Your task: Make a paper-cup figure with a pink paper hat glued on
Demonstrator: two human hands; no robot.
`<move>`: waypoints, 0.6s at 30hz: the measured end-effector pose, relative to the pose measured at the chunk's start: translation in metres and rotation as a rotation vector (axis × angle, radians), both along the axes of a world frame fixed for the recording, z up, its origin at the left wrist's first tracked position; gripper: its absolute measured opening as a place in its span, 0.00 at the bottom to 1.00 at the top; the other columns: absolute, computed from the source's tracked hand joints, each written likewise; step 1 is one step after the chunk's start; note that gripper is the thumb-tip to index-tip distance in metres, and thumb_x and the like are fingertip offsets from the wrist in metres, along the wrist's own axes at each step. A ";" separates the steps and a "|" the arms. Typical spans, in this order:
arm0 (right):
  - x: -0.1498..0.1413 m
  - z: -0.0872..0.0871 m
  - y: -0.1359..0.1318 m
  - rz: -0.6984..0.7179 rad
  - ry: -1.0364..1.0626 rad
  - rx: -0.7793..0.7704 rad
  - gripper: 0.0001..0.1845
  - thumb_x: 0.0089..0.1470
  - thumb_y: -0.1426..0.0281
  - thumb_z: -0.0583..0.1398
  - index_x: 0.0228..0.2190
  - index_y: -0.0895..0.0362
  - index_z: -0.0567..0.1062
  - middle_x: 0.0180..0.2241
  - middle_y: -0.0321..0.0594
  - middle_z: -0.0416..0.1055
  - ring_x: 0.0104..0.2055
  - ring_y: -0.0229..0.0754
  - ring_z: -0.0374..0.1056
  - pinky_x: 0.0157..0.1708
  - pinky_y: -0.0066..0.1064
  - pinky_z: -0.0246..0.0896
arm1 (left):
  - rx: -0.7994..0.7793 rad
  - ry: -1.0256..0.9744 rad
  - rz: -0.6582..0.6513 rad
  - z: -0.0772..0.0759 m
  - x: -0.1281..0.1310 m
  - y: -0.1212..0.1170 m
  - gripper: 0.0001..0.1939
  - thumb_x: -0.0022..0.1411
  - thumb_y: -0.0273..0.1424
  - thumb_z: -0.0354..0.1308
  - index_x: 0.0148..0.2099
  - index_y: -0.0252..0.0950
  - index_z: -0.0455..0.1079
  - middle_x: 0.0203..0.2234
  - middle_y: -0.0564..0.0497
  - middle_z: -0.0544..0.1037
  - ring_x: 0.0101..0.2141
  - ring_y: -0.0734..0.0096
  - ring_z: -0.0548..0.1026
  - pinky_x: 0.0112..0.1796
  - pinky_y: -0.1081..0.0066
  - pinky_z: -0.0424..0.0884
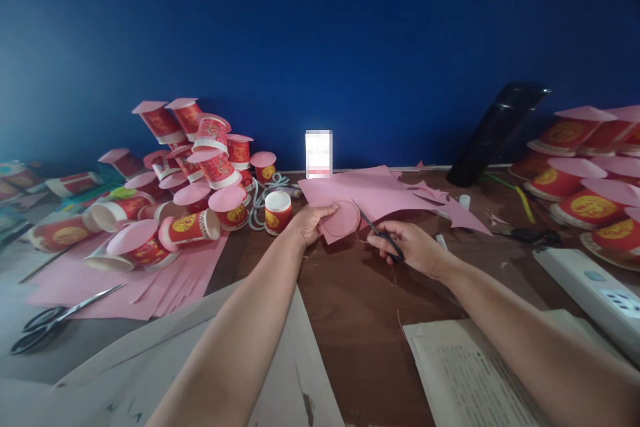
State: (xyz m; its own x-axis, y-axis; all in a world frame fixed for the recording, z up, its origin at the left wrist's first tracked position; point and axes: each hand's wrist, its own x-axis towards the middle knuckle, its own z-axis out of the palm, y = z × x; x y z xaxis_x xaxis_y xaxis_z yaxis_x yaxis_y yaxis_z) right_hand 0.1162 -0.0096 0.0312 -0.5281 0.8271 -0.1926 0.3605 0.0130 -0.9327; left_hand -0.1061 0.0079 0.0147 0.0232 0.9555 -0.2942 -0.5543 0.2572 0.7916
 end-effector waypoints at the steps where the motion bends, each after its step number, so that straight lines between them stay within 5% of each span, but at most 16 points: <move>1: 0.000 0.000 0.000 0.003 0.000 0.004 0.21 0.47 0.52 0.64 0.33 0.58 0.74 0.22 0.33 0.68 0.22 0.32 0.63 0.23 0.25 0.57 | -0.002 0.002 0.000 0.000 0.000 0.000 0.13 0.48 0.20 0.66 0.39 0.26 0.75 0.35 0.40 0.81 0.36 0.62 0.79 0.47 0.61 0.73; 18: 0.005 0.002 0.004 0.050 -0.014 0.044 0.21 0.48 0.53 0.64 0.35 0.58 0.75 0.22 0.33 0.67 0.22 0.32 0.63 0.23 0.25 0.58 | 0.028 0.029 -0.046 -0.005 -0.006 0.002 0.16 0.47 0.22 0.68 0.42 0.28 0.75 0.36 0.42 0.81 0.36 0.63 0.80 0.45 0.64 0.75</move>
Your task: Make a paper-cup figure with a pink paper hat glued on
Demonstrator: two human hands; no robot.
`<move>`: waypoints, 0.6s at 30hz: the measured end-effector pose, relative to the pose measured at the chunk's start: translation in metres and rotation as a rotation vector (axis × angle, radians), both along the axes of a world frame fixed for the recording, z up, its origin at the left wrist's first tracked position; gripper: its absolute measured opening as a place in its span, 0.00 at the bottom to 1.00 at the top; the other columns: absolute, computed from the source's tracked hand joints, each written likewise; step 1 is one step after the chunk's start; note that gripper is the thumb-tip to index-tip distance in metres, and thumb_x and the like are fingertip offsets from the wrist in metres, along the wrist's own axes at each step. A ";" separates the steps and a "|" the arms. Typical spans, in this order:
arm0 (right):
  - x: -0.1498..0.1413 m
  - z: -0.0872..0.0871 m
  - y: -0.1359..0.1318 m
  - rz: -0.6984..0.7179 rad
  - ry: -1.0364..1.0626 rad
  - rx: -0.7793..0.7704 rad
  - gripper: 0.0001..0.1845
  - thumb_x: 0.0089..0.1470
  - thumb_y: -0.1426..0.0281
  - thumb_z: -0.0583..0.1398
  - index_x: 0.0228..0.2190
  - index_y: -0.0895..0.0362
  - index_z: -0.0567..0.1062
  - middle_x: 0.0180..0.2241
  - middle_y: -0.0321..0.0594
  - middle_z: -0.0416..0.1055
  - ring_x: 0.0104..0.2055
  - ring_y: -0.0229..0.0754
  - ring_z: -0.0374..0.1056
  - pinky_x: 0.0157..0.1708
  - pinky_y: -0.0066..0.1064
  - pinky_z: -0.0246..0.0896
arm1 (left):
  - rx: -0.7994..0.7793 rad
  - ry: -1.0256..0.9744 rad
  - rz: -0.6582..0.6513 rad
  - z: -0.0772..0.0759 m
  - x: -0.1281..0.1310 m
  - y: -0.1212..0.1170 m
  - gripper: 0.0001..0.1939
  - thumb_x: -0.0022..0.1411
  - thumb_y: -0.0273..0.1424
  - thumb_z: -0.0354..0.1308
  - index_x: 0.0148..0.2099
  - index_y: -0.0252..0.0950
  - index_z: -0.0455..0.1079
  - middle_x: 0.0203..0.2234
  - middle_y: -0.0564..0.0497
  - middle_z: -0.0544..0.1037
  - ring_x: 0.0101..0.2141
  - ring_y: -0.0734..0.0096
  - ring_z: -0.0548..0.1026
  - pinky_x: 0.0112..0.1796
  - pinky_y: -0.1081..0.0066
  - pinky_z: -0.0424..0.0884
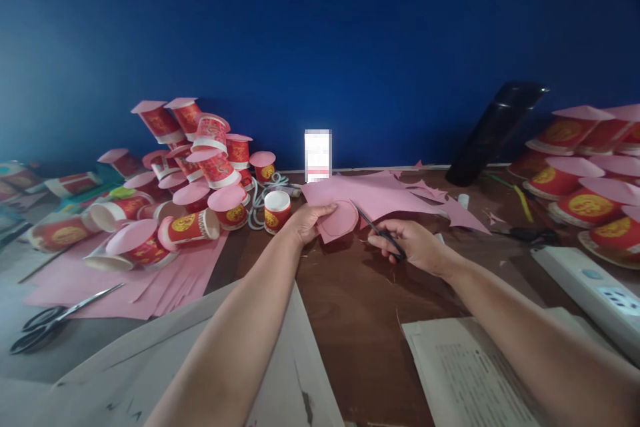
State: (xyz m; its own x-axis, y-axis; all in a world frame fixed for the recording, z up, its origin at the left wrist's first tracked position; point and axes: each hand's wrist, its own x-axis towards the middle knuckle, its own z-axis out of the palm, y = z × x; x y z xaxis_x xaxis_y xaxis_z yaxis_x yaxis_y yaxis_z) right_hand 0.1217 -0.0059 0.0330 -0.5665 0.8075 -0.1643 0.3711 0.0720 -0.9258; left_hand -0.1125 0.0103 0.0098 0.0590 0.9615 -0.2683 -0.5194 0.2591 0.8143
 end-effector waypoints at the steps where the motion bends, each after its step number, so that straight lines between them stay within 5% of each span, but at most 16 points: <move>1: 0.001 0.001 0.000 0.006 -0.006 0.004 0.21 0.48 0.53 0.64 0.35 0.58 0.75 0.22 0.33 0.67 0.22 0.32 0.63 0.23 0.26 0.58 | 0.003 0.002 -0.008 0.000 0.000 0.000 0.16 0.47 0.22 0.68 0.42 0.28 0.75 0.36 0.42 0.81 0.36 0.63 0.80 0.45 0.64 0.75; 18: 0.002 0.004 -0.002 -0.014 -0.013 -0.036 0.20 0.47 0.53 0.64 0.30 0.58 0.74 0.21 0.35 0.70 0.21 0.33 0.64 0.22 0.26 0.57 | 0.104 0.099 -0.012 0.009 0.000 -0.005 0.17 0.44 0.24 0.71 0.40 0.29 0.76 0.38 0.41 0.81 0.40 0.60 0.78 0.50 0.60 0.70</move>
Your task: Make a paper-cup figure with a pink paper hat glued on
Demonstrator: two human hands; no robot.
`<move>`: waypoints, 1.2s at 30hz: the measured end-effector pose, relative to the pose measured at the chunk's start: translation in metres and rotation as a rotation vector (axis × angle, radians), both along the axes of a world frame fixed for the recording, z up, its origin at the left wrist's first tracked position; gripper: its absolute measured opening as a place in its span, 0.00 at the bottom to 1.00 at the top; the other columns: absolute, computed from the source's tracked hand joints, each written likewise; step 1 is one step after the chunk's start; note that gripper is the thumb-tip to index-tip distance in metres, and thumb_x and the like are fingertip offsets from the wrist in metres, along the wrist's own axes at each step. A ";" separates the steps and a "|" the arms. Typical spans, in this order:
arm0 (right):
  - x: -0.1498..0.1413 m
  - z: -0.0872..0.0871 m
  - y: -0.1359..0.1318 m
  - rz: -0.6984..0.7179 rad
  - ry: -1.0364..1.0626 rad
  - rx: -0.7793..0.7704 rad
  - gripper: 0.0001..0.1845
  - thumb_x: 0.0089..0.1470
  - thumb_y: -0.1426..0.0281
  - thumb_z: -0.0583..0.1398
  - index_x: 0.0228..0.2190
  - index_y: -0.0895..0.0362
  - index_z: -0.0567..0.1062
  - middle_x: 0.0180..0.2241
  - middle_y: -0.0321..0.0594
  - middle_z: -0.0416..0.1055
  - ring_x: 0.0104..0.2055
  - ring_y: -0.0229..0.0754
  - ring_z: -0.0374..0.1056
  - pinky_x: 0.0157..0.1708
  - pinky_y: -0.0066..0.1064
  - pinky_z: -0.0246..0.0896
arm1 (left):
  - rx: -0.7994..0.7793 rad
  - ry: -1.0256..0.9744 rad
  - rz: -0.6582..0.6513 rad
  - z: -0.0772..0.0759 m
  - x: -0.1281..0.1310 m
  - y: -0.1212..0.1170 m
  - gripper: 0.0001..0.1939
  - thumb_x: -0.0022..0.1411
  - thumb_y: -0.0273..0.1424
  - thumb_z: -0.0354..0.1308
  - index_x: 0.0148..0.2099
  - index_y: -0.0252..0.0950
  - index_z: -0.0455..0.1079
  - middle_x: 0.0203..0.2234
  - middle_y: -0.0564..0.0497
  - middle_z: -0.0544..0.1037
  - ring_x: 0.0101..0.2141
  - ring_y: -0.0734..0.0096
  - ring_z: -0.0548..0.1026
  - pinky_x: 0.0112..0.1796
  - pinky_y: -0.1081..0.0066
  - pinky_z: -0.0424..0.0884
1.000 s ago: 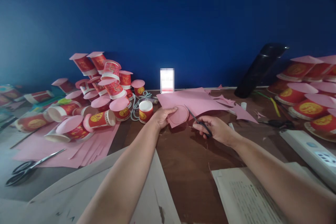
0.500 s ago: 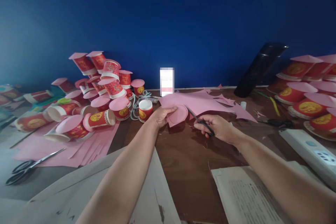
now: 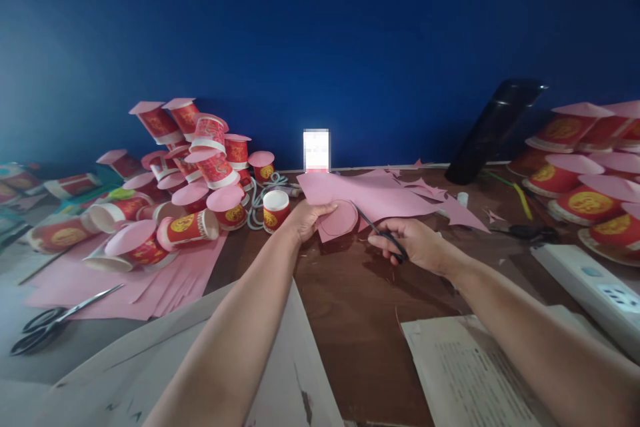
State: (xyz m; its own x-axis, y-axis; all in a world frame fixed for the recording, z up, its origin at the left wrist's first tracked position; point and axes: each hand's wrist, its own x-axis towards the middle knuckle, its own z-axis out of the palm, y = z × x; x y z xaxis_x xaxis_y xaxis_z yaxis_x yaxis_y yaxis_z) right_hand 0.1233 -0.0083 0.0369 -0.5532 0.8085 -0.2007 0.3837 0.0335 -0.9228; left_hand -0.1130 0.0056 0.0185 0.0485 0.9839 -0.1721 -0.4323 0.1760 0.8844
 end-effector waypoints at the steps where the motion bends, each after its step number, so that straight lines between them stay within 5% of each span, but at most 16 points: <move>1: 0.000 0.000 0.000 -0.004 -0.003 0.002 0.20 0.47 0.53 0.64 0.30 0.58 0.75 0.21 0.35 0.70 0.21 0.33 0.64 0.22 0.26 0.57 | 0.002 0.003 0.001 0.001 0.000 0.000 0.17 0.44 0.24 0.71 0.40 0.29 0.76 0.38 0.42 0.81 0.40 0.60 0.78 0.50 0.60 0.70; 7: 0.000 0.001 -0.002 0.002 -0.036 0.032 0.21 0.46 0.52 0.64 0.32 0.57 0.73 0.22 0.35 0.71 0.21 0.34 0.65 0.21 0.27 0.58 | 0.052 0.035 -0.003 0.003 -0.002 -0.001 0.20 0.42 0.26 0.72 0.40 0.30 0.76 0.38 0.43 0.81 0.40 0.61 0.78 0.50 0.60 0.69; 14: -0.005 0.002 -0.016 -0.158 -0.299 0.367 0.19 0.46 0.53 0.64 0.27 0.52 0.65 0.19 0.33 0.72 0.22 0.39 0.68 0.23 0.30 0.56 | 0.113 0.193 0.038 0.004 -0.002 -0.002 0.21 0.42 0.32 0.72 0.41 0.30 0.77 0.39 0.42 0.80 0.38 0.61 0.77 0.47 0.60 0.69; 17: -0.006 0.002 -0.017 -0.166 -0.320 0.393 0.19 0.45 0.53 0.64 0.26 0.52 0.64 0.21 0.34 0.73 0.23 0.40 0.68 0.23 0.30 0.56 | 0.141 0.239 0.080 0.005 -0.001 0.000 0.21 0.42 0.32 0.72 0.41 0.30 0.77 0.39 0.42 0.80 0.37 0.61 0.77 0.46 0.61 0.69; 28: -0.003 0.002 -0.012 -0.043 -0.198 0.127 0.22 0.48 0.51 0.63 0.35 0.54 0.66 0.23 0.36 0.75 0.20 0.38 0.69 0.21 0.28 0.60 | 0.086 0.234 0.078 0.010 -0.007 -0.004 0.24 0.38 0.32 0.74 0.40 0.29 0.77 0.37 0.43 0.81 0.36 0.60 0.77 0.46 0.59 0.69; 32: -0.002 0.007 -0.014 -0.068 -0.327 0.299 0.23 0.47 0.54 0.64 0.40 0.54 0.68 0.20 0.32 0.74 0.21 0.38 0.69 0.23 0.27 0.59 | 0.142 0.272 0.067 0.005 -0.008 -0.001 0.25 0.38 0.32 0.73 0.41 0.29 0.77 0.40 0.42 0.81 0.38 0.59 0.77 0.48 0.60 0.68; 36: -0.002 0.007 -0.014 -0.040 -0.355 0.420 0.33 0.48 0.57 0.64 0.55 0.49 0.65 0.17 0.28 0.70 0.21 0.39 0.68 0.24 0.28 0.58 | 0.160 0.301 0.068 0.003 -0.009 0.001 0.26 0.38 0.31 0.73 0.42 0.29 0.77 0.40 0.42 0.81 0.40 0.59 0.77 0.49 0.60 0.67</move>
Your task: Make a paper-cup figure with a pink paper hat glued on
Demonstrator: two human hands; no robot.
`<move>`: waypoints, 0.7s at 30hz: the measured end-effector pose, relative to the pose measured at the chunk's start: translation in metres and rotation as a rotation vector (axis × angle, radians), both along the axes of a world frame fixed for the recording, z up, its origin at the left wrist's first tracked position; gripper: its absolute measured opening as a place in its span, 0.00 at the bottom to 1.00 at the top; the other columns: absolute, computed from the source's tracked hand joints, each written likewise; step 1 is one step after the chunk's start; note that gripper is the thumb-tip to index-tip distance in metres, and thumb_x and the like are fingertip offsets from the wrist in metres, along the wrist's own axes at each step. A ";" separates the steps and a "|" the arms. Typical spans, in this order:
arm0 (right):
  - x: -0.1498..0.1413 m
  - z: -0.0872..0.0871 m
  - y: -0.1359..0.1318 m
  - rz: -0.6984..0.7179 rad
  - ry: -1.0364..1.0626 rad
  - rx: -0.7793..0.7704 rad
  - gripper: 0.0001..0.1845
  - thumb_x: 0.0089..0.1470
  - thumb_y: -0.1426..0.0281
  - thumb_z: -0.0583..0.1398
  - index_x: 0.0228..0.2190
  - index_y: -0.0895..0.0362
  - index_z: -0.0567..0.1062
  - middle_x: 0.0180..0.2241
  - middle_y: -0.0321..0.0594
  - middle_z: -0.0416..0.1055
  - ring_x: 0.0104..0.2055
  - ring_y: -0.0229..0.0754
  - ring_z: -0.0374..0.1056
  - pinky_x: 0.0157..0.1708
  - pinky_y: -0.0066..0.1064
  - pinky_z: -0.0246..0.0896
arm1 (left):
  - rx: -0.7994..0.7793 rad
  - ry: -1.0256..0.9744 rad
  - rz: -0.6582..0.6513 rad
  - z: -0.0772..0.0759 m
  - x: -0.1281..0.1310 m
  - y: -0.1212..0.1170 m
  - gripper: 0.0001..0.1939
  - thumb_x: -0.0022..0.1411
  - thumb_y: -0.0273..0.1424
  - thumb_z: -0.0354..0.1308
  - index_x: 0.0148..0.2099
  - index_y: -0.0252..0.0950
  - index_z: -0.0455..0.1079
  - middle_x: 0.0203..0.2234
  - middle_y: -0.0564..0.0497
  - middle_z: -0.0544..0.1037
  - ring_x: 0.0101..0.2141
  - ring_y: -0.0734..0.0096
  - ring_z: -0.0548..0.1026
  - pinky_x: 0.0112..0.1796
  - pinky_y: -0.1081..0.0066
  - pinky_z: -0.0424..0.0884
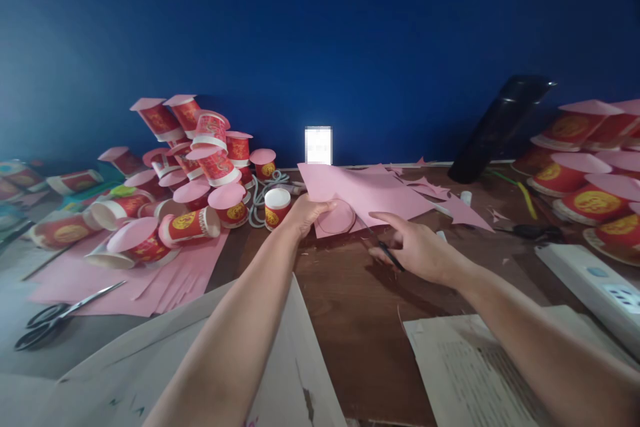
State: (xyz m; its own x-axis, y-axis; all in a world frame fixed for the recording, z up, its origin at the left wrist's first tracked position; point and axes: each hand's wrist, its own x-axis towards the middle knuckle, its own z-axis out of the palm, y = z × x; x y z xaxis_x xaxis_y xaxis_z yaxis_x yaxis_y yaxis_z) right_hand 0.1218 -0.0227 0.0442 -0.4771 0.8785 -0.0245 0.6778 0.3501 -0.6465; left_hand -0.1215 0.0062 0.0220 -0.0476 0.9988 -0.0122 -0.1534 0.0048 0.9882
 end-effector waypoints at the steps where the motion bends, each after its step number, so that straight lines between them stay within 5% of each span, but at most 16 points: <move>1: 0.000 -0.001 0.001 0.013 0.017 -0.033 0.36 0.48 0.56 0.64 0.57 0.48 0.63 0.17 0.28 0.70 0.20 0.38 0.68 0.24 0.29 0.59 | -0.001 0.011 0.002 0.001 0.000 0.000 0.25 0.37 0.31 0.73 0.42 0.29 0.77 0.39 0.42 0.81 0.40 0.59 0.77 0.49 0.60 0.67; 8: 0.006 -0.006 0.011 0.109 0.283 -0.446 0.40 0.50 0.52 0.63 0.60 0.53 0.60 0.23 0.33 0.71 0.21 0.36 0.67 0.22 0.29 0.65 | -0.068 -0.116 -0.074 0.007 0.001 -0.005 0.24 0.38 0.31 0.73 0.41 0.29 0.77 0.39 0.42 0.81 0.39 0.60 0.77 0.48 0.60 0.68; 21: 0.005 -0.004 0.015 0.138 0.343 -0.467 0.23 0.51 0.53 0.61 0.40 0.58 0.73 0.25 0.37 0.71 0.22 0.33 0.66 0.17 0.23 0.49 | -0.152 -0.267 -0.160 0.000 0.005 -0.003 0.20 0.42 0.27 0.72 0.40 0.29 0.77 0.38 0.42 0.81 0.38 0.62 0.78 0.50 0.61 0.68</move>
